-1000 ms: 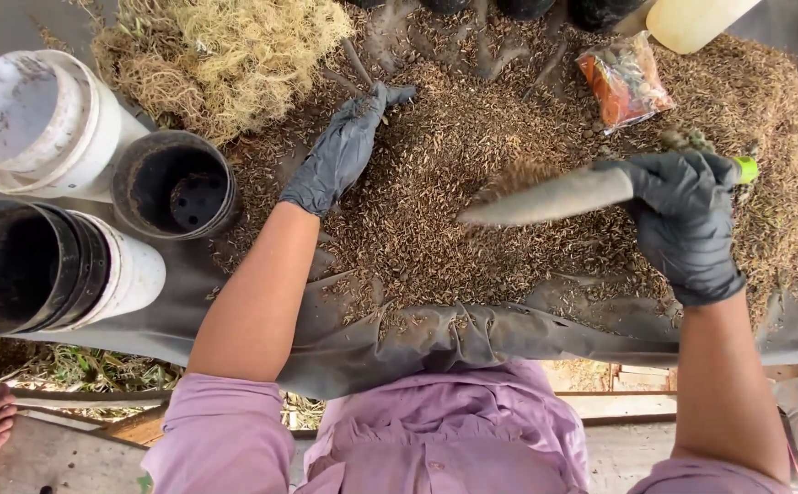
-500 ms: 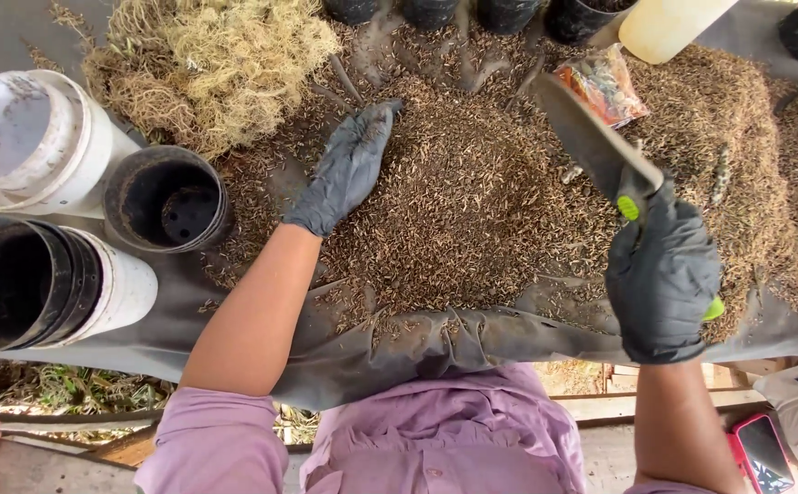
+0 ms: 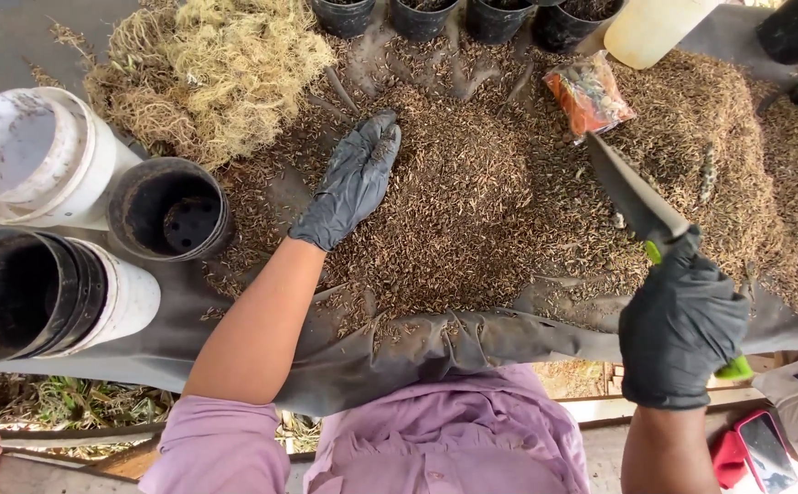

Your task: Mixing soil or potting substrate on a table using a hand trowel and gloved hands

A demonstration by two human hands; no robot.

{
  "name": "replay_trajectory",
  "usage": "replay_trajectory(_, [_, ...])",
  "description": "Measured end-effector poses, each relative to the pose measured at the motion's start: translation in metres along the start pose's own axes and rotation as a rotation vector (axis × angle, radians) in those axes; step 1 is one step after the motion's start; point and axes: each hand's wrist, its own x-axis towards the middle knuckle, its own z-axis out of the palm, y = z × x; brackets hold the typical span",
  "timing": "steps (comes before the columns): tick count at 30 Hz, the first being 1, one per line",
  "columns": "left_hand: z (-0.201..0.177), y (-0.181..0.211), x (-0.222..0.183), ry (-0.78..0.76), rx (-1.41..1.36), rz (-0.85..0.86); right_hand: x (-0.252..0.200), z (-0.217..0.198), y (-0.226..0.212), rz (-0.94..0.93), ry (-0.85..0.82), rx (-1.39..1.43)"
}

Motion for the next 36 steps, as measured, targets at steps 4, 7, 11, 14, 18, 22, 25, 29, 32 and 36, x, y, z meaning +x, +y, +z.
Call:
replay_trajectory(4, [0.003, -0.005, 0.001, 0.124, 0.024, 0.044, 0.001, -0.009, -0.005, -0.001, -0.057, -0.213])
replay_trajectory(7, [-0.006, -0.009, 0.002, 0.236, 0.162, 0.146, 0.021, -0.002, -0.026, 0.054, -0.080, -0.091])
replay_trajectory(11, [-0.017, 0.028, -0.006, 0.190, 0.409, 0.003, 0.067, 0.000, -0.063, 0.118, -0.405, 0.240])
replay_trajectory(14, [0.015, -0.035, 0.011, 0.163, 0.373, -0.161, 0.065, 0.002, -0.070, -0.067, -0.133, 0.328])
replay_trajectory(18, [0.011, -0.005, 0.000, 0.075, 0.365, -0.179, 0.071, -0.001, -0.083, -0.059, -0.360, 0.642])
replay_trajectory(22, [-0.002, 0.012, -0.003, -0.138, 0.297, -0.075, 0.065, 0.005, -0.088, -0.184, -0.261, 0.707])
replay_trajectory(25, [-0.003, 0.027, 0.000, -0.154, 0.187, 0.045, 0.069, -0.014, -0.087, -0.160, -0.226, 0.793])
replay_trajectory(29, [0.003, 0.020, 0.008, 0.008, 0.199, 0.072, 0.094, -0.008, -0.087, -0.184, 0.066, 0.893])
replay_trajectory(32, [-0.022, -0.020, 0.015, 0.200, 1.649, 0.329, 0.123, -0.018, -0.085, -0.191, 0.167, 0.953])
replay_trajectory(36, [-0.014, -0.106, 0.036, 0.274, 1.528, 0.457, 0.145, 0.053, -0.139, -0.012, 0.032, 0.796])
